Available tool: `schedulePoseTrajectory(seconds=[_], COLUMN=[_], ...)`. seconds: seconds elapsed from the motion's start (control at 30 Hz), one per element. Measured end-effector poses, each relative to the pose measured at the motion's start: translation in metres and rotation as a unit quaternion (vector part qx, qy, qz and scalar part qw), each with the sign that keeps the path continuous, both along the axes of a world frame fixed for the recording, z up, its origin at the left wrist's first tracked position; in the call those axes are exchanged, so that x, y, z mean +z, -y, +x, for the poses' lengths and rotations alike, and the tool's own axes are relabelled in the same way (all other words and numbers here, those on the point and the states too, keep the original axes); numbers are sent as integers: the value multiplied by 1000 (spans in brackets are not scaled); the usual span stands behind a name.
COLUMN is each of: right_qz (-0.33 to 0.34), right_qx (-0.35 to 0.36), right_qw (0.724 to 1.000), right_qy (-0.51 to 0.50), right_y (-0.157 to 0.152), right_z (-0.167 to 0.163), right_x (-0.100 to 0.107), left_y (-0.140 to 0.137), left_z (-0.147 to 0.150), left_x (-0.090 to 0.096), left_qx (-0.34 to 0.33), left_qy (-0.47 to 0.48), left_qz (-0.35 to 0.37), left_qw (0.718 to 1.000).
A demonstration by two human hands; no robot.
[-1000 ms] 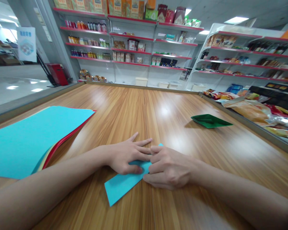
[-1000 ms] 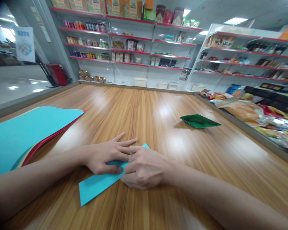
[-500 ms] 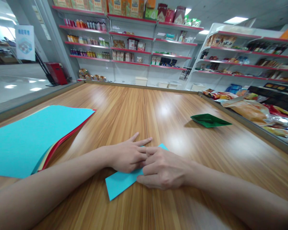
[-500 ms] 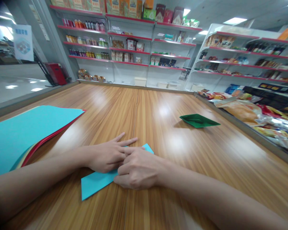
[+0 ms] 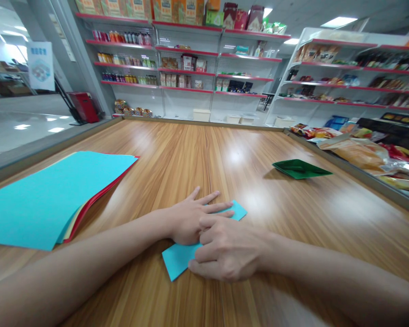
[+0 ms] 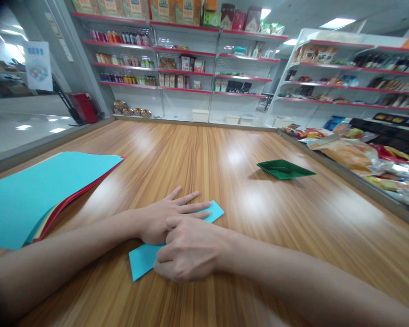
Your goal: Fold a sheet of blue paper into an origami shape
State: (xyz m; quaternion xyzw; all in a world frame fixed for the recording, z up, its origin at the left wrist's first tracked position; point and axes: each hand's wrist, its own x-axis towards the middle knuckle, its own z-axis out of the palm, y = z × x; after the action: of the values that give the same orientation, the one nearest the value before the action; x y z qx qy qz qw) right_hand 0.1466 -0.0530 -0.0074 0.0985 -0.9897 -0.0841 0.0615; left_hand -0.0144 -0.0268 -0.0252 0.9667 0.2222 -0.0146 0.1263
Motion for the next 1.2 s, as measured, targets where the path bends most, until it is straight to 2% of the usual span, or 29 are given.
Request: schedulePoseTrajectory(seconds=[0.3, 0.57, 1.03, 1.2], right_qz=[-26, -32, -29, -34], right_qx=[4, 2, 7, 11], right_qw=[999, 999, 999, 998], right_qy=[-25, -6, -45, -51], right_y=[3, 6, 9, 14], right_z=[-5, -10, -13, -16], right_x=[-7, -10, -16, -18], left_y=[-2, -3, -5, -6], left_z=[0, 0, 5, 12], left_x=[-1, -2, -4, -7], left_qx=[-10, -9, -27, -2], left_qy=[-6, -2, 0, 12], left_qz=[4, 10, 54, 81], left_qw=[1000, 1000, 998, 997])
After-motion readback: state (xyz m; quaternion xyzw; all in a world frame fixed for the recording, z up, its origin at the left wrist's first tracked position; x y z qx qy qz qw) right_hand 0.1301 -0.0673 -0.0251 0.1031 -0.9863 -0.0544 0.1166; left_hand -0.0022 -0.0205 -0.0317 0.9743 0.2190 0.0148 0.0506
